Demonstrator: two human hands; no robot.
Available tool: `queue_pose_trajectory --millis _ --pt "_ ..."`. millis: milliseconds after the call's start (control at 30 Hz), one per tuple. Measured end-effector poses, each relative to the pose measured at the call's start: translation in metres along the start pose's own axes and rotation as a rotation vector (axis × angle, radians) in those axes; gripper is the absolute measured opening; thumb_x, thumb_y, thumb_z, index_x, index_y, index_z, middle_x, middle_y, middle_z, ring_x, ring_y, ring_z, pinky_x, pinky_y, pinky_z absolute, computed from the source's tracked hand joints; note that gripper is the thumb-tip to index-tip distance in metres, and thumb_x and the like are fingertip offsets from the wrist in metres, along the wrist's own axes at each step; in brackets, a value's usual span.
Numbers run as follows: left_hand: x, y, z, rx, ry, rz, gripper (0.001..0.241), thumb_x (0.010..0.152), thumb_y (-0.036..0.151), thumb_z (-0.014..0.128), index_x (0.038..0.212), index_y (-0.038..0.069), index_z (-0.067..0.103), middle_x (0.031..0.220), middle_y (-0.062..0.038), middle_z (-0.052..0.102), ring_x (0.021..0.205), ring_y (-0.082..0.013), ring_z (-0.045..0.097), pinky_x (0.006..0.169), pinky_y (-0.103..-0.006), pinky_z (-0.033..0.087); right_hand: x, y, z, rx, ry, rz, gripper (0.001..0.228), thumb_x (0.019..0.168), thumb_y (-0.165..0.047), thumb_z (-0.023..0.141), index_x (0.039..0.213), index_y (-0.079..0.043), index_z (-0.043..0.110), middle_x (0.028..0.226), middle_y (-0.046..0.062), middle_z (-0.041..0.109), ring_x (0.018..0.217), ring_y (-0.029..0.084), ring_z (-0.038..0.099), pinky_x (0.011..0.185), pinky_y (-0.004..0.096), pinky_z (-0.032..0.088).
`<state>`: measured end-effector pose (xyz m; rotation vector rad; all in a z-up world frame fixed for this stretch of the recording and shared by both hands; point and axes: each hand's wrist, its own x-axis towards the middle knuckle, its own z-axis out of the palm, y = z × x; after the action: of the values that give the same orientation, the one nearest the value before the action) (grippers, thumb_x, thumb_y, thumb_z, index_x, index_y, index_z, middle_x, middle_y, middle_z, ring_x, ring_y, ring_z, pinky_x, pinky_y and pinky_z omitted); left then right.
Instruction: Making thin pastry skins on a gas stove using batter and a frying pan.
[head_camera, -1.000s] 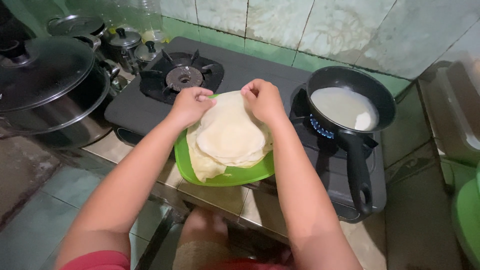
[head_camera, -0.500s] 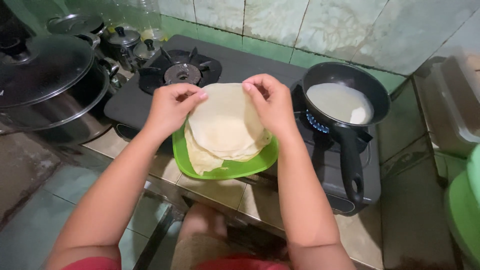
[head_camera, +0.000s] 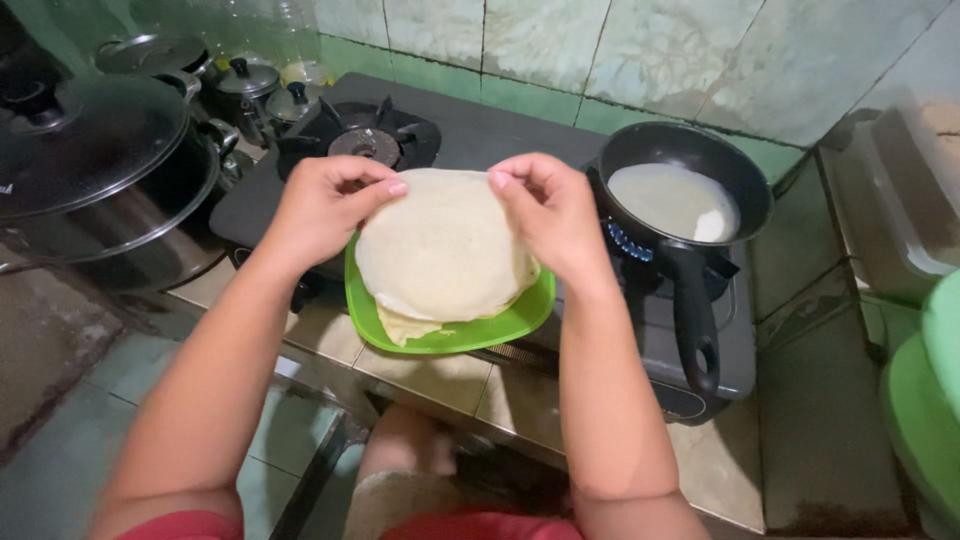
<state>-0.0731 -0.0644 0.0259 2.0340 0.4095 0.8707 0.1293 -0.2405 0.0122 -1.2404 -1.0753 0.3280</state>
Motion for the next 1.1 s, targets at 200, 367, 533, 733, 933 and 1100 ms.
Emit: queue_pose_trajectory --millis 200,367,533,733,933,1100 --pt "0.028 -0.061 0.017 -0.026 -0.043 -0.092 0.018 0.093 0.018 0.077 0.099 0.002 0.079 0.071 0.002 0.067 0.060 -0.0046 0.054 0.054 -0.0223 0.043 0.024 0.054 0.009 -0.160 0.085 0.093 0.016 0.096 -0.016 0.072 0.099 -0.001 0.075 0.079 -0.003 0.068 0.069 0.003 0.057 0.062 0.021 0.048" --pt "0.040 -0.068 0.024 -0.006 -0.054 -0.050 0.019 0.095 0.020 0.075 0.099 0.002 0.078 0.074 0.003 0.069 0.064 -0.0025 0.056 0.058 -0.0214 0.046 0.040 0.084 0.003 -0.188 0.089 0.064 0.016 0.095 -0.016 0.071 0.099 -0.001 0.075 0.078 -0.003 0.069 0.069 0.004 0.059 0.064 0.022 0.050" --pt "0.045 -0.075 0.028 0.003 -0.070 -0.024 0.020 0.098 0.021 0.072 0.098 0.002 0.076 0.077 0.003 0.070 0.068 -0.0023 0.058 0.061 -0.0215 0.048 0.041 0.092 0.001 -0.241 0.101 0.104 0.017 0.096 -0.016 0.072 0.098 -0.001 0.076 0.077 -0.002 0.066 0.069 0.005 0.056 0.062 0.023 0.048" --pt "0.021 -0.029 0.020 0.087 -0.050 0.043 0.018 0.098 0.020 0.072 0.099 0.002 0.076 0.079 0.002 0.071 0.070 -0.0028 0.060 0.063 -0.0220 0.049 0.017 0.054 0.001 -0.119 0.089 0.132 0.017 0.097 -0.017 0.071 0.102 -0.001 0.075 0.078 -0.002 0.067 0.068 0.004 0.057 0.063 0.021 0.048" --pt "-0.003 0.005 0.011 0.041 -0.033 0.044 0.016 0.096 0.018 0.073 0.100 0.003 0.076 0.082 0.002 0.072 0.072 -0.0019 0.061 0.064 -0.0208 0.051 -0.008 0.013 -0.001 0.117 0.047 0.141 0.015 0.099 -0.016 0.069 0.102 -0.002 0.073 0.074 -0.004 0.064 0.058 0.002 0.049 0.051 0.020 0.038" --pt "0.008 0.015 0.006 0.032 -0.022 0.075 0.016 0.097 0.018 0.074 0.101 0.003 0.077 0.082 0.003 0.072 0.072 -0.0021 0.060 0.064 -0.0204 0.049 -0.003 -0.001 -0.007 0.092 0.053 0.046 0.014 0.100 -0.016 0.070 0.105 -0.002 0.073 0.075 -0.005 0.064 0.059 0.000 0.051 0.051 0.019 0.040"
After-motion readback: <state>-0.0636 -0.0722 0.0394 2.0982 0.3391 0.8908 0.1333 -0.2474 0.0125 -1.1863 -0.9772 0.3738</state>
